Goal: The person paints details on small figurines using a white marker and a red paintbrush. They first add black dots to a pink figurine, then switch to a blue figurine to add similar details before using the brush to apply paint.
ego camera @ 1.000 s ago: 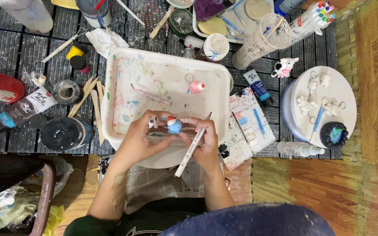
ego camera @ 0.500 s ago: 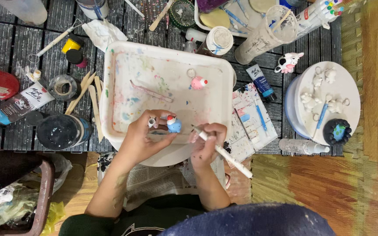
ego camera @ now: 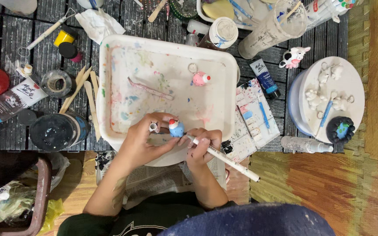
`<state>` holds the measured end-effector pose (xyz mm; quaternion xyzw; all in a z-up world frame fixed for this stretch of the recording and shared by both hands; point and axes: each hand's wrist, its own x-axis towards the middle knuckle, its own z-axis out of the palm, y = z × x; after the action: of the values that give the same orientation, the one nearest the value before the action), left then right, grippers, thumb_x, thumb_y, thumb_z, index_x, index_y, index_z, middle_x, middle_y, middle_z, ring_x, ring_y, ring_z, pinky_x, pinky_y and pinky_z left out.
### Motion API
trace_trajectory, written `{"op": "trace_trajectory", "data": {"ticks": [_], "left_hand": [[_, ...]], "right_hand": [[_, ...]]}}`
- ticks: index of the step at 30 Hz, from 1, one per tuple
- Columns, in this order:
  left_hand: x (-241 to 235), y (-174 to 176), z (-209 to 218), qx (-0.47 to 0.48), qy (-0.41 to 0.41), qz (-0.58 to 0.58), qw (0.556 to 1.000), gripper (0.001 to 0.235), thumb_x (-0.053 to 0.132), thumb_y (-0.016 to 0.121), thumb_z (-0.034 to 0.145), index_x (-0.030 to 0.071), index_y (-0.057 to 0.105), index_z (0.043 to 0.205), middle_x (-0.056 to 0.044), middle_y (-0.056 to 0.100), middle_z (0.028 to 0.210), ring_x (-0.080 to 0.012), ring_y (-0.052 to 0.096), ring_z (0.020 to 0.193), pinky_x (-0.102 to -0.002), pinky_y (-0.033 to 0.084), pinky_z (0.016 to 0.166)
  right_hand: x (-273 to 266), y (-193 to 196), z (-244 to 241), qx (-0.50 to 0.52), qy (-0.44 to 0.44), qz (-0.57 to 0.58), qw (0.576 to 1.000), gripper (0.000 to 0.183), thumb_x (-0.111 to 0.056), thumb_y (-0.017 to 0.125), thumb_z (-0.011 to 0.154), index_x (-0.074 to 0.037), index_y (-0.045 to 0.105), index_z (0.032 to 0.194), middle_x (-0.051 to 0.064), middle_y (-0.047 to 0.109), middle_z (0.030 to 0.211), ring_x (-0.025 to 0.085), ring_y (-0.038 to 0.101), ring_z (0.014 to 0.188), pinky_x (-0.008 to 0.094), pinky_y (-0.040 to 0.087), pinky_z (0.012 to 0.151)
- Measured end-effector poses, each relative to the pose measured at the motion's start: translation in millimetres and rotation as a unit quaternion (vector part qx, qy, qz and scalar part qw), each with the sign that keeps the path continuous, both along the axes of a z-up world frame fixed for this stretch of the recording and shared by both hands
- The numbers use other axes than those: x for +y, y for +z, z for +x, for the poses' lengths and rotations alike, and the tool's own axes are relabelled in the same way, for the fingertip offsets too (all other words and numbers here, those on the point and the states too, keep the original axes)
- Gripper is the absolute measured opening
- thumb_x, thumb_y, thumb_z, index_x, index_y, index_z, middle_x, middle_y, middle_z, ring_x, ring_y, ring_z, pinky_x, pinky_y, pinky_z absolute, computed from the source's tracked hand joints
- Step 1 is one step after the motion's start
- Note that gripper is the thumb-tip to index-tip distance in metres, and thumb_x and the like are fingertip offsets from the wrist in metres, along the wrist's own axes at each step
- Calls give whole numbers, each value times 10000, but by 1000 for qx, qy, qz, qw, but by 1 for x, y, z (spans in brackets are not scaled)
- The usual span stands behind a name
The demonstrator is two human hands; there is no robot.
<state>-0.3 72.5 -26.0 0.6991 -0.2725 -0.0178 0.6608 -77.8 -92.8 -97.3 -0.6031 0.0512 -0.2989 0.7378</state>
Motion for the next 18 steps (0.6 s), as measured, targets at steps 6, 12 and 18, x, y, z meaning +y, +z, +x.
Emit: {"op": "trace_trajectory", "data": {"ticks": [6, 12, 18], "left_hand": [[2, 1, 1, 7, -11, 10, 1000, 524, 41, 863, 802, 51, 435, 1104, -173, 689, 1244, -236, 763, 1052, -320, 652, 845], [2, -1, 1, 13, -15, 14, 1000, 526, 48, 858, 815, 50, 415, 1099, -179, 683, 1254, -243, 764, 1073, -315, 658, 848], [3, 0, 2, -2, -8, 21, 1000, 525, 66, 873, 807, 45, 431, 1089, -184, 696, 1234, -246, 759, 1057, -315, 648, 824]], "right_hand": [[-2, 3, 5, -29, 22, -44, 998, 286, -316, 503, 1110, -73, 365, 1048, 133, 539, 768, 199, 550, 592, 333, 529, 493], [-2, 0, 9, -54, 12, -98, 994, 302, -307, 510, 1110, -56, 374, 1012, 64, 433, 740, 161, 520, 568, 327, 550, 473], [-2, -3, 9, -68, 12, -101, 993, 299, -298, 517, 1112, -55, 380, 1004, 51, 418, 733, 140, 491, 551, 324, 549, 478]]}}
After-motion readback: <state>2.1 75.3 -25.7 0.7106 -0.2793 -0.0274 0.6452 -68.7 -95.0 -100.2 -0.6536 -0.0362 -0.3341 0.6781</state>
